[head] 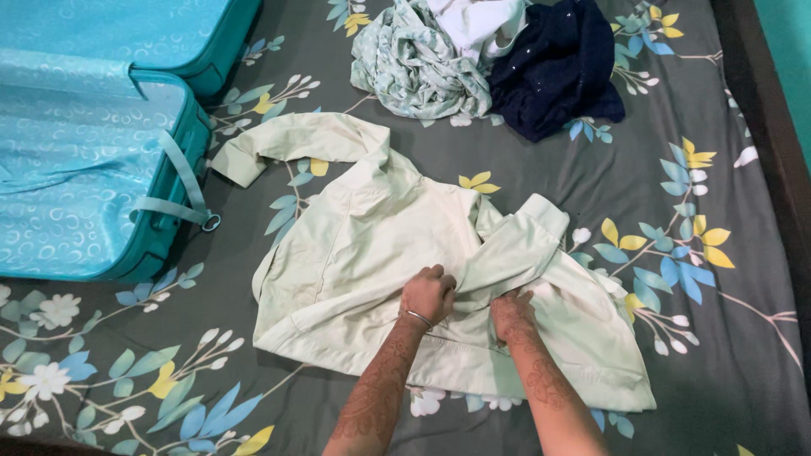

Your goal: The person buttons a shirt on a bed and folds the sides and sleeves inward to a rectangular shape.

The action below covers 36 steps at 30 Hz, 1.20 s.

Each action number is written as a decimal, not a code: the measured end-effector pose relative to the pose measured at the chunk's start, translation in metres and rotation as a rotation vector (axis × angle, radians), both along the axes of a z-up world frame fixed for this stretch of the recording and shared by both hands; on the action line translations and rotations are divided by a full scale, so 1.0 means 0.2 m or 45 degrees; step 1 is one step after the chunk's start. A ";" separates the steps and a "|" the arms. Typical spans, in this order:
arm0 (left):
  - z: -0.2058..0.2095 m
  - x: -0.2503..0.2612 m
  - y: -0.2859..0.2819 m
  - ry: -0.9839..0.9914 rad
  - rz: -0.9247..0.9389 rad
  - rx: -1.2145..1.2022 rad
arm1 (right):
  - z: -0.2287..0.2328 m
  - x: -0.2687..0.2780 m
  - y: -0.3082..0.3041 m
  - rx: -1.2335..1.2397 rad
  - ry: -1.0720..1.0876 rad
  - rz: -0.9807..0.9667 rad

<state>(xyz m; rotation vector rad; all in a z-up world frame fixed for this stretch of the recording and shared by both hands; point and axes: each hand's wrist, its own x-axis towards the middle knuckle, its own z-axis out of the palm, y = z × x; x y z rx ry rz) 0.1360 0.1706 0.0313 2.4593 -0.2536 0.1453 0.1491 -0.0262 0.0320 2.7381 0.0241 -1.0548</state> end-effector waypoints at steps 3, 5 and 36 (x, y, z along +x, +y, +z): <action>-0.02 -0.05 0.00 -0.011 0.066 -0.118 | 0.04 0.05 -0.05 0.024 0.132 0.034; -0.03 -0.07 0.03 -0.070 0.106 -0.139 | -0.01 0.08 -0.12 0.324 -0.015 -0.194; -0.22 -0.21 0.75 0.901 0.577 -0.503 | -0.13 -0.25 0.83 1.851 -0.267 -1.195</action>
